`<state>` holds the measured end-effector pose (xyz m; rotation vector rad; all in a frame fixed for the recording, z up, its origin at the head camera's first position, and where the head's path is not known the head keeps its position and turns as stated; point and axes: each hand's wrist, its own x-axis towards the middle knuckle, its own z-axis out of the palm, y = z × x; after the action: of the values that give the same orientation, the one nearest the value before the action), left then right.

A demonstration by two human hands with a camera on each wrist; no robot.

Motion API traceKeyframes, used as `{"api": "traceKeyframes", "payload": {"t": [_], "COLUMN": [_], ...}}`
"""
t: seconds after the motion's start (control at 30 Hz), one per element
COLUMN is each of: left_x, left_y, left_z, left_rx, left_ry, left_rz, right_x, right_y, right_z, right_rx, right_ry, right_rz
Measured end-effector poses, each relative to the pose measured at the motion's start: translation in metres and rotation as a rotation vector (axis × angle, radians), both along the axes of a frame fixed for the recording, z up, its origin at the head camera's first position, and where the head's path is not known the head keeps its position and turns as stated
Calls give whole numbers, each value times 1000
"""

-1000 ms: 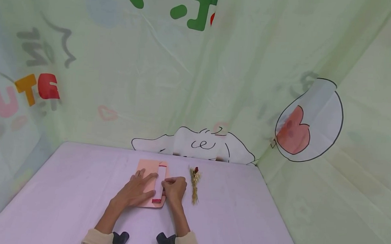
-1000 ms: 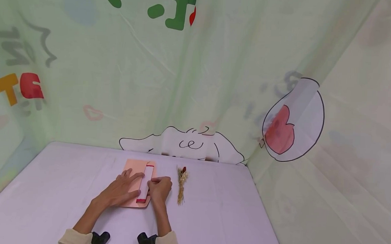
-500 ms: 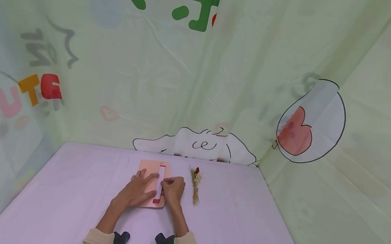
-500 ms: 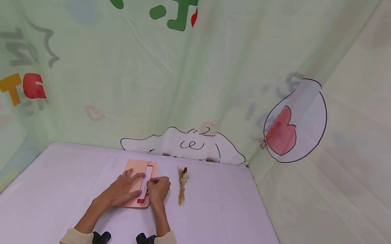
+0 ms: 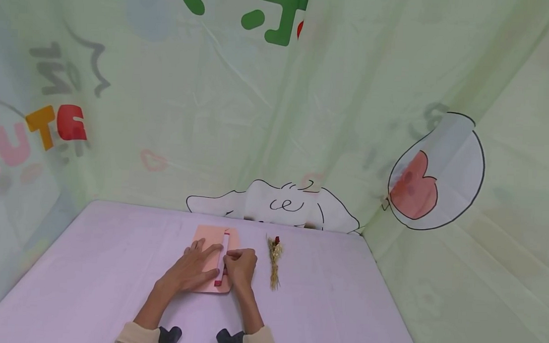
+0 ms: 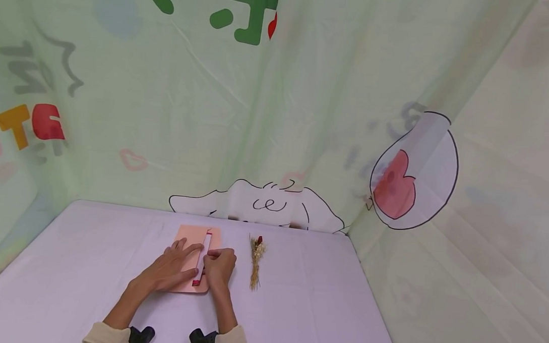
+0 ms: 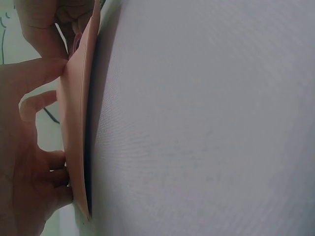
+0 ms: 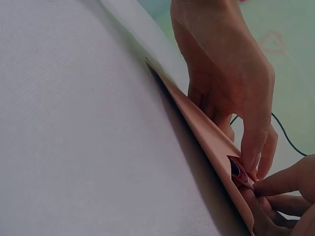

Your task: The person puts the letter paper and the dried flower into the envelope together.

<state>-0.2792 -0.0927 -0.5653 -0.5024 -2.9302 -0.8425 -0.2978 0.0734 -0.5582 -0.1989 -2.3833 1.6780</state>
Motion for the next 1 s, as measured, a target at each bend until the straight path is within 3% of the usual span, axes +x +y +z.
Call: {"api": "traceKeyframes", "payload": {"t": [1.0], "left_x": [0], "left_y": [-3], "left_z": [3], "left_rx": [29], "left_ry": [34], "left_rz": [-37], "right_x": [3], "right_y": [-10], "right_z": [2], "right_rx": [-6], "right_ry": [34], "right_rz": [75]}}
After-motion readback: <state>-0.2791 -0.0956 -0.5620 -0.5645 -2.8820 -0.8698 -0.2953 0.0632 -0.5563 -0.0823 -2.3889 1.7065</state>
